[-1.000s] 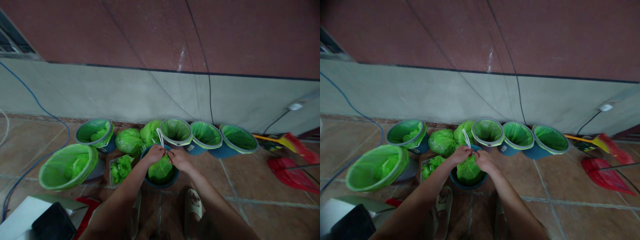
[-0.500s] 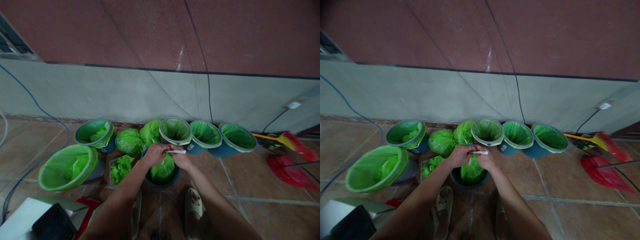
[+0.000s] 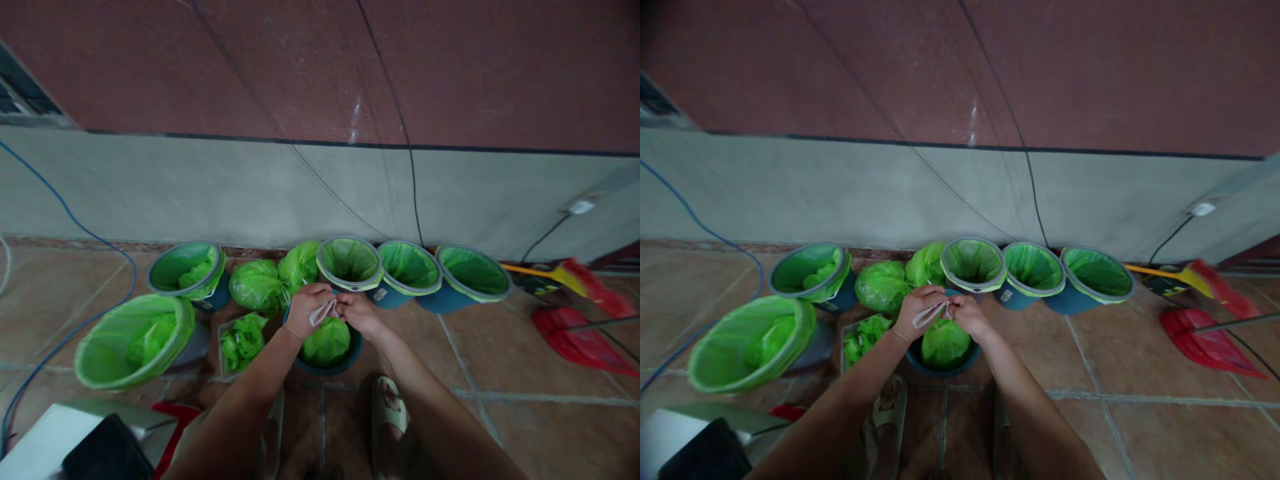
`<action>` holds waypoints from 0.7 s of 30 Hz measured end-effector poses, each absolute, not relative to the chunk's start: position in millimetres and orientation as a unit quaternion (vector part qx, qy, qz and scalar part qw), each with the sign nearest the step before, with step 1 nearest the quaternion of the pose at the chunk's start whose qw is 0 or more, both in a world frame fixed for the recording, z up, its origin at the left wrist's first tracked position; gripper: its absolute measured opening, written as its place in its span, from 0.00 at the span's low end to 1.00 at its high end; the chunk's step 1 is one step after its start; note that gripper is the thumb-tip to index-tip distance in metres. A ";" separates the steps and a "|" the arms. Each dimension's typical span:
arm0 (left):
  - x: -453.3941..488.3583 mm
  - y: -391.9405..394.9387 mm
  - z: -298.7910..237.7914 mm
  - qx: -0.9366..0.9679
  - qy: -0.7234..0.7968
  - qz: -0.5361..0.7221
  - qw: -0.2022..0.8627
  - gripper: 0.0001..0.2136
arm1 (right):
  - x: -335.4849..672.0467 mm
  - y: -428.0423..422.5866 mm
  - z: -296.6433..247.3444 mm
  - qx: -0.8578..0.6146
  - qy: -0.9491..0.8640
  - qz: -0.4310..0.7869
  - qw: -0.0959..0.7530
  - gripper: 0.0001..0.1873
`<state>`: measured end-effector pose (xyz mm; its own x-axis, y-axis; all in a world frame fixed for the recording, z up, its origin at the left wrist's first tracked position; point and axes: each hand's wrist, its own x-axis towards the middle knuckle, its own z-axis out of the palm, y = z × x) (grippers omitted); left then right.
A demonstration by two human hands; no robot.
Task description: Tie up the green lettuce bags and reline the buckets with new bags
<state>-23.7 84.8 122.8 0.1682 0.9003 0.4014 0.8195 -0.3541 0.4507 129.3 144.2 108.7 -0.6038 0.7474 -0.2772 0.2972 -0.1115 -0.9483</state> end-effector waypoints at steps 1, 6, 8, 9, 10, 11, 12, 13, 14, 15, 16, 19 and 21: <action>-24.3 85.6 123.7 0.759 0.573 0.301 0.072 0.09 | 129.5 144.6 108.9 -0.426 -0.657 0.598 0.170 0.10; -28.8 85.2 128.4 0.703 0.666 0.231 0.095 0.13 | 136.1 146.9 115.4 -0.503 -0.795 0.322 0.104 0.16; -32.7 83.5 127.8 0.653 0.723 0.200 0.100 0.12 | 141.2 149.2 116.4 -0.543 -0.806 0.232 0.048 0.15; -35.2 82.9 127.0 0.624 0.752 0.182 0.108 0.11 | 143.8 150.7 116.1 -0.561 -0.801 0.209 0.016 0.16; -37.8 82.9 126.1 0.595 0.777 0.166 0.119 0.10 | 146.1 152.4 115.2 -0.575 -0.794 0.198 -0.014 0.16; -40.3 83.6 125.2 0.567 0.798 0.156 0.134 0.08 | 147.9 154.0 114.2 -0.581 -0.789 0.195 -0.036 0.16; -42.3 85.0 124.2 0.538 0.813 0.156 0.157 0.07 | 149.1 155.4 113.1 -0.584 -0.787 0.194 -0.049 0.16; -43.6 86.9 123.5 0.504 0.822 0.178 0.199 0.07 | 149.7 156.5 112.4 -0.583 -0.787 0.194 -0.053 0.16; -43.9 89.3 122.9 0.465 0.821 0.216 0.253 0.06 | 149.6 157.2 112.1 -0.581 -0.789 0.195 -0.049 0.15; -43.0 91.9 122.6 0.424 0.811 0.261 0.309 0.06 | 148.9 157.3 112.4 -0.579 -0.791 0.197 -0.037 0.15; -41.0 94.5 122.4 0.387 0.794 0.302 0.359 0.07 | 147.7 157.0 113.3 -0.575 -0.792 0.202 -0.019 0.15; -30.6 99.8 122.1 0.319 0.716 0.408 0.468 0.09 | 142.4 153.7 117.9 -0.553 -0.799 0.227 0.061 0.15; -23.6 101.1 120.7 0.287 0.662 0.461 0.517 0.11 | 139.1 150.3 120.8 -0.529 -0.806 0.238 0.118 0.15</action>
